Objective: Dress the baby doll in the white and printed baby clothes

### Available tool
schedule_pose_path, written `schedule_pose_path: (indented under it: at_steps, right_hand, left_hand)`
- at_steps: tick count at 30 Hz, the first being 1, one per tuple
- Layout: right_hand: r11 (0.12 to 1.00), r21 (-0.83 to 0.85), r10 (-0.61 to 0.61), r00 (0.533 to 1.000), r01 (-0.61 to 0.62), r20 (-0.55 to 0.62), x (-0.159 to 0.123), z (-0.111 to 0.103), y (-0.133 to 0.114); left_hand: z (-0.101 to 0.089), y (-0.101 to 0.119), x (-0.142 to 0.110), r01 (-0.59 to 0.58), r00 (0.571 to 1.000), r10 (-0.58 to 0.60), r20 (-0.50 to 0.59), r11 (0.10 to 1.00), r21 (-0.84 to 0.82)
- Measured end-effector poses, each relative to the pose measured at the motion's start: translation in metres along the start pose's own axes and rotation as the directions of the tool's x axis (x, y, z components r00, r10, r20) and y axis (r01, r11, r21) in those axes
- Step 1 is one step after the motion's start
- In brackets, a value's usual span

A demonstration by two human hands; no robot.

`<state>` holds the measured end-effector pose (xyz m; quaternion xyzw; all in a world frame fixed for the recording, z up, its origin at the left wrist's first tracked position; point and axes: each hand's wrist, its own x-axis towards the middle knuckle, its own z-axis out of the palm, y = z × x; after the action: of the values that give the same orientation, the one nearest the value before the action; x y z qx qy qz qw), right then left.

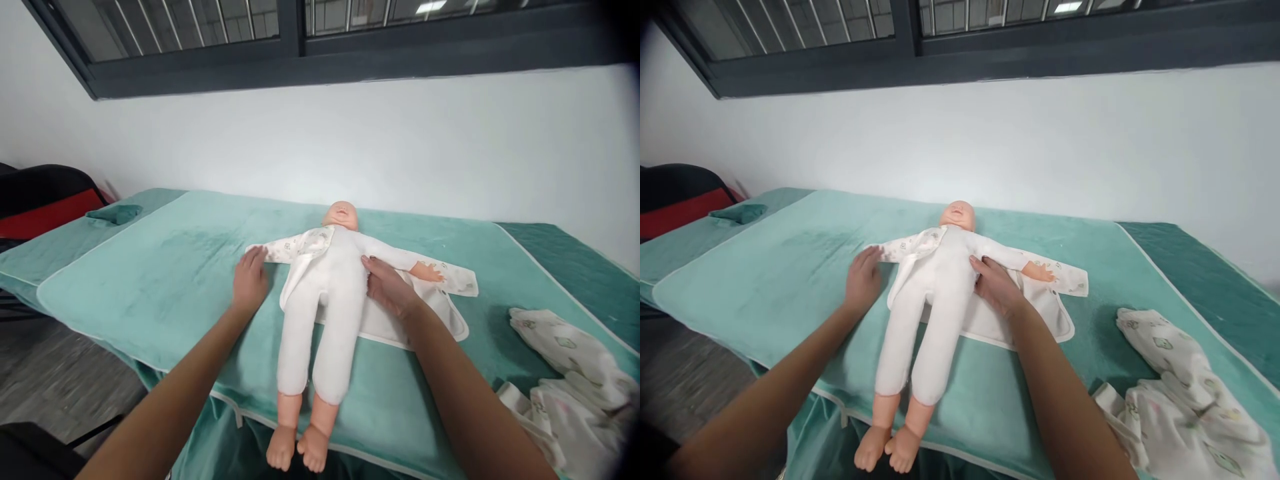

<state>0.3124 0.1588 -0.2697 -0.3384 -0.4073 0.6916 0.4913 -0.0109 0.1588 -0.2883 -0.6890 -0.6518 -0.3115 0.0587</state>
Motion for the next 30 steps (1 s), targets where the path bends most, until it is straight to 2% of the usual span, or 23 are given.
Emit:
schedule_pose_path:
  at_steps: [2, 3, 5, 8, 12, 13, 15, 17, 18, 20, 22, 24, 25, 26, 27, 28, 30]
  right_hand:
    - [1.0, -0.012, -0.009, 1.0, 0.01, 0.01, -0.001, 0.001, 0.001]
    - [1.0, -0.02, -0.013, 1.0, 0.013, 0.007, -0.001, 0.001, 0.001]
    - [0.999, -0.031, -0.023, 1.0, 0.023, -0.001, -0.002, 0.0, 0.002]
    - [0.999, -0.029, -0.023, 1.0, 0.023, -0.01, -0.001, -0.002, 0.002]
    - [1.0, -0.01, 0.022, 0.997, -0.023, -0.071, -0.001, -0.004, 0.002]
    - [1.0, -0.011, 0.023, 0.997, -0.024, -0.079, -0.001, -0.005, 0.002]
    - [1.0, -0.026, 0.008, 0.997, -0.01, -0.082, -0.001, -0.006, 0.002]
    - [0.998, -0.057, -0.013, 0.996, 0.008, -0.09, 0.0, -0.007, 0.002]
    - [0.997, -0.081, -0.021, 0.995, 0.013, -0.101, 0.0, -0.007, 0.002]
    - [0.986, -0.167, -0.036, 0.992, 0.015, -0.125, -0.001, -0.007, 0.001]
    - [0.947, -0.319, -0.076, 0.987, 0.028, -0.141, -0.003, -0.008, -0.002]
    - [0.88, -0.471, -0.177, 0.965, 0.066, -0.195, -0.005, -0.014, -0.008]
    - [0.847, -0.523, -0.257, 0.935, 0.097, -0.243, -0.007, -0.019, -0.012]
    - [0.819, -0.557, -0.355, 0.883, 0.135, -0.309, -0.008, -0.027, -0.017]
    - [0.793, -0.586, -0.459, 0.799, 0.169, -0.39, -0.01, -0.036, -0.022]
    - [0.763, -0.622, -0.546, 0.691, 0.177, -0.474, -0.012, -0.047, -0.026]
    - [0.72, -0.688, -0.64, 0.471, 0.09, -0.608, -0.015, -0.072, -0.034]
  left_hand:
    - [-0.007, 0.015, -0.017, 0.083, 0.996, -0.089, -0.015, 0.964, -0.251]
    - [-0.011, 0.024, -0.023, 0.147, 0.988, -0.156, 0.005, 0.915, -0.375]
    - [-0.018, 0.042, -0.03, 0.28, 0.96, -0.242, 0.144, 0.772, -0.57]
    - [-0.028, 0.069, -0.03, 0.416, 0.903, -0.191, 0.385, 0.616, -0.669]
    - [-0.041, 0.094, -0.034, 0.476, 0.871, -0.17, 0.461, 0.525, -0.705]
    - [-0.046, 0.099, -0.037, 0.472, 0.87, -0.151, 0.469, 0.532, -0.703]
    - [-0.057, 0.107, -0.045, 0.406, 0.879, -0.057, 0.473, 0.606, -0.684]
    - [-0.068, 0.113, -0.052, 0.266, 0.872, 0.119, 0.475, 0.699, -0.664]
    - [-0.072, 0.116, -0.055, 0.185, 0.853, 0.213, 0.476, 0.729, -0.659]
    - [-0.078, 0.12, -0.058, 0.068, 0.831, 0.317, 0.457, 0.757, -0.649]
    - [-0.076, 0.121, -0.058, 0.004, 0.891, 0.286, 0.354, 0.773, -0.634]
    - [-0.068, 0.122, -0.053, -0.054, 0.949, 0.226, 0.22, 0.804, -0.592]
    - [-0.063, 0.123, -0.048, -0.084, 0.957, 0.224, 0.184, 0.823, -0.562]
    - [-0.056, 0.124, -0.042, -0.11, 0.954, 0.238, 0.182, 0.842, -0.527]
    - [-0.05, 0.126, -0.035, -0.135, 0.943, 0.263, 0.203, 0.861, -0.49]
    - [-0.043, 0.129, -0.026, -0.159, 0.928, 0.289, 0.234, 0.877, -0.453]
    - [-0.029, 0.137, -0.007, -0.228, 0.896, 0.346, 0.277, 0.896, -0.381]
